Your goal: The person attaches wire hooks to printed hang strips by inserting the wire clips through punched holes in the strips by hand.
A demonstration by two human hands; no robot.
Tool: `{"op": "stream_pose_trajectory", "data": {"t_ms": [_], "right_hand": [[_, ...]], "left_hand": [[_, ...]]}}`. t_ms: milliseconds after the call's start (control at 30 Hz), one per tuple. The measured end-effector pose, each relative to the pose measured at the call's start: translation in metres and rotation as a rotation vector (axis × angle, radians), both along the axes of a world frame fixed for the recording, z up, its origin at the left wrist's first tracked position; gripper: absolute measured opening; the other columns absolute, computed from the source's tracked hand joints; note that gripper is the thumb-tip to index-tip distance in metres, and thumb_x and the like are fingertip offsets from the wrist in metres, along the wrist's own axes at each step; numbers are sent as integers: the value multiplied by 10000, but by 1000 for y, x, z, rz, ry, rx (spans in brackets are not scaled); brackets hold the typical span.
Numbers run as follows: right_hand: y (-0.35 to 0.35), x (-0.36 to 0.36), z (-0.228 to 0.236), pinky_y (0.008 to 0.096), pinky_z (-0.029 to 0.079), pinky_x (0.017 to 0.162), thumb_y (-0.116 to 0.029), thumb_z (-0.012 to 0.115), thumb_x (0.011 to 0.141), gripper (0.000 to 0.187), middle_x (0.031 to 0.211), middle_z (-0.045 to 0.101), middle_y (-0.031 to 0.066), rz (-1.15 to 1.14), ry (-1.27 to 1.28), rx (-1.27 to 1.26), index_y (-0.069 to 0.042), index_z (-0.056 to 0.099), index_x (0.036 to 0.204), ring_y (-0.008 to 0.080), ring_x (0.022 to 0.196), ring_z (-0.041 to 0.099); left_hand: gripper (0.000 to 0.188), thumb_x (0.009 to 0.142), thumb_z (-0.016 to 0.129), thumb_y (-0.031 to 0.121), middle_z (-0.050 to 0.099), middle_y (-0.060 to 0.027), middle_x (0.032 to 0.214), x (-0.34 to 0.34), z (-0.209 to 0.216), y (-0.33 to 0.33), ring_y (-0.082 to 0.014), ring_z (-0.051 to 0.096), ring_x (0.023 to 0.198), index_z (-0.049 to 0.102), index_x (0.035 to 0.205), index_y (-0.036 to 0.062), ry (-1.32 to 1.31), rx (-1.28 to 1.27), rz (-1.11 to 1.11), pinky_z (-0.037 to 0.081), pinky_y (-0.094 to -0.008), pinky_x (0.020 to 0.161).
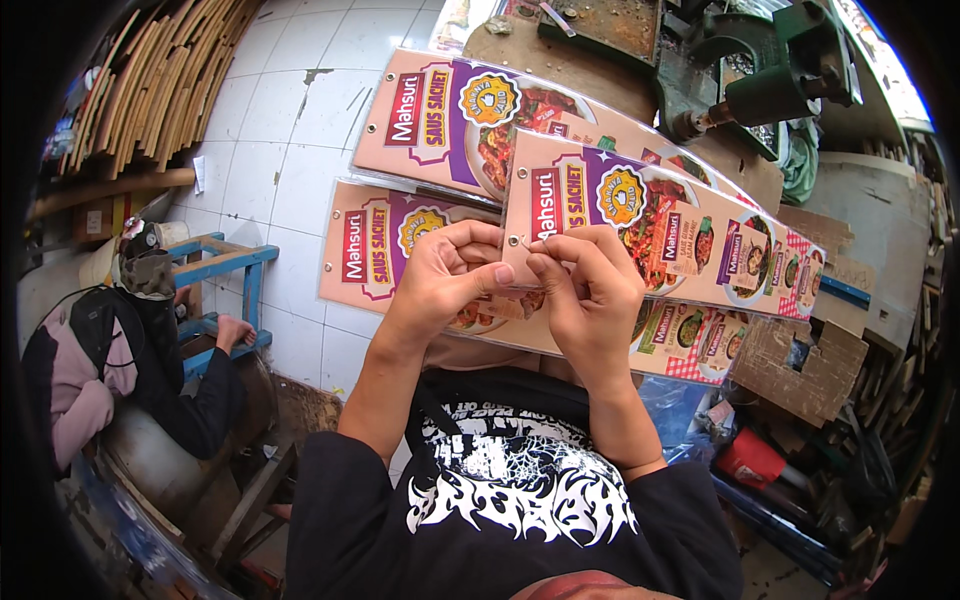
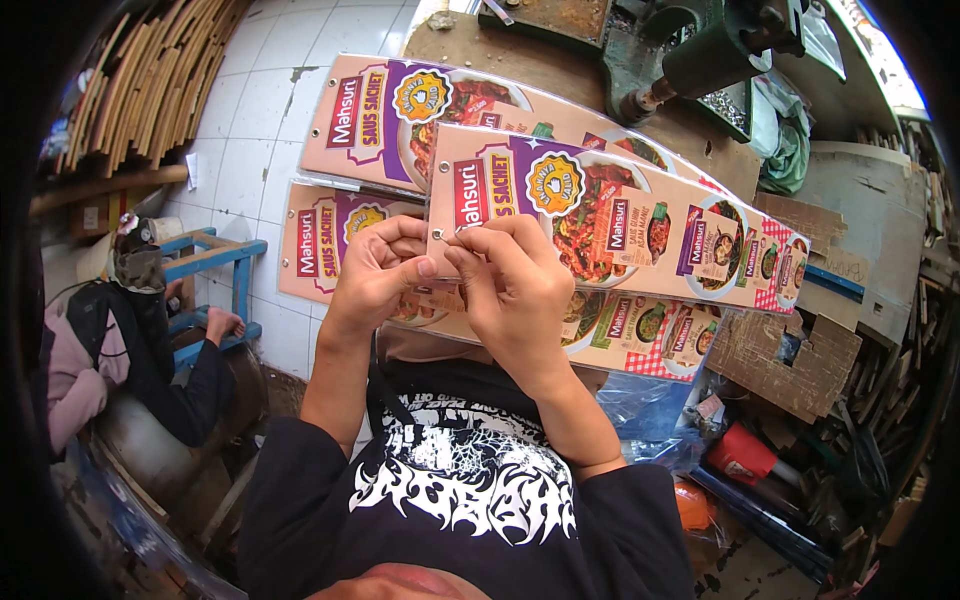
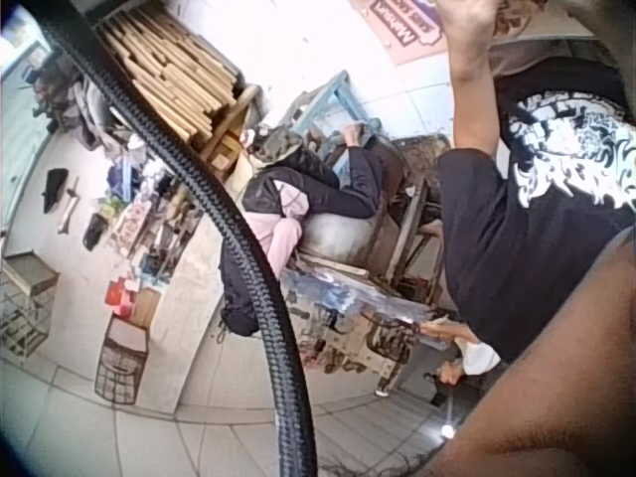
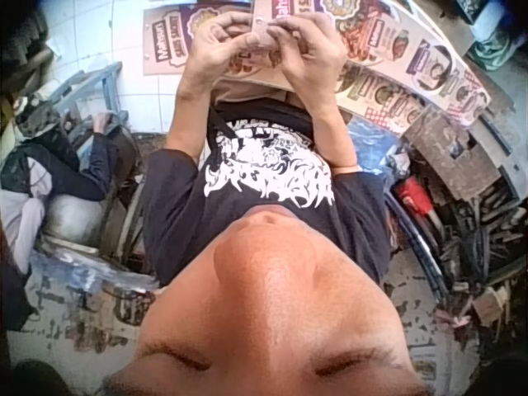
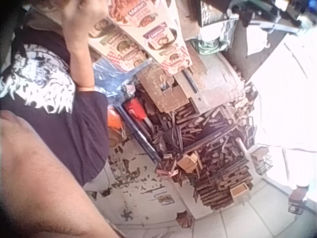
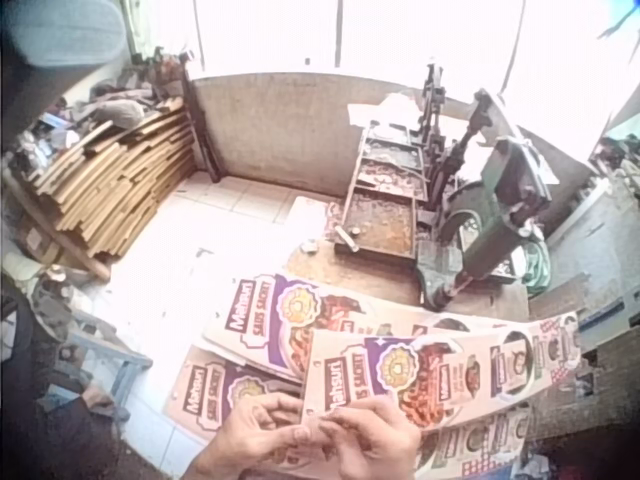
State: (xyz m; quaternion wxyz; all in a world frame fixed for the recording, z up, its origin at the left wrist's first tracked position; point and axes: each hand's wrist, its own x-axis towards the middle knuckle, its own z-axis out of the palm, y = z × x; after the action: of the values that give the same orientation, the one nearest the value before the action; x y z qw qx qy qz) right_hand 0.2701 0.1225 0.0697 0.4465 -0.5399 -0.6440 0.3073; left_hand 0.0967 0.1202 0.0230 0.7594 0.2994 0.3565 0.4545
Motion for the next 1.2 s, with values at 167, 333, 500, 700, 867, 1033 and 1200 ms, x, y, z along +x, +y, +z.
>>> {"op": "stream_pose_trajectory", "data": {"t_ms": [167,333,500,700,867,1033,1200], "right_hand": [[0,10,3,250,447,518,17,757,788,106,828,662,47,20,81,-45,-20,715,878,109,657,600],[-1,15,5,261,458,540,13,774,766,129,833,678,70,89,126,-165,-18,718,878,127,659,608],[2,11,6,288,484,575,17,759,774,136,843,670,76,115,40,-93,-7,713,899,170,664,628],[3,6,13,287,486,577,11,715,816,95,818,643,75,79,-6,-205,-7,703,908,175,653,626],[5,3,15,286,479,559,-7,708,828,61,808,637,76,68,-37,-223,-11,697,888,172,636,620],[7,3,16,296,467,535,-20,709,829,42,777,625,73,81,-63,-234,-22,691,867,179,604,613],[8,2,14,310,462,526,-41,711,829,41,762,615,72,88,-74,-224,-32,684,859,200,596,613]], "left_hand": [[341,869,704,21,694,-184,1044,-1,-1,-1,-194,696,945,560,1151,-105,-10,-9,6,572,-293,834],[332,866,703,12,695,-186,1045,-1,2,-1,-195,695,951,564,1144,-104,4,14,6,574,-303,843],[339,860,716,39,702,-190,1016,1,3,-2,-187,703,913,558,1131,-92,15,1,20,575,-295,824],[344,848,729,34,700,-198,1027,1,1,-2,-200,705,925,572,1125,-98,14,7,22,580,-299,820],[349,839,731,19,700,-197,1031,-1,3,-2,-210,703,943,579,1132,-98,-13,-29,16,576,-302,834],[349,834,720,-6,702,-189,1033,-1,6,-1,-200,698,951,580,1141,-94,-8,-42,15,569,-298,840],[352,833,724,-1,705,-176,1032,0,9,0,-179,695,946,580,1142,-87,-10,-35,13,557,-285,849]]}}
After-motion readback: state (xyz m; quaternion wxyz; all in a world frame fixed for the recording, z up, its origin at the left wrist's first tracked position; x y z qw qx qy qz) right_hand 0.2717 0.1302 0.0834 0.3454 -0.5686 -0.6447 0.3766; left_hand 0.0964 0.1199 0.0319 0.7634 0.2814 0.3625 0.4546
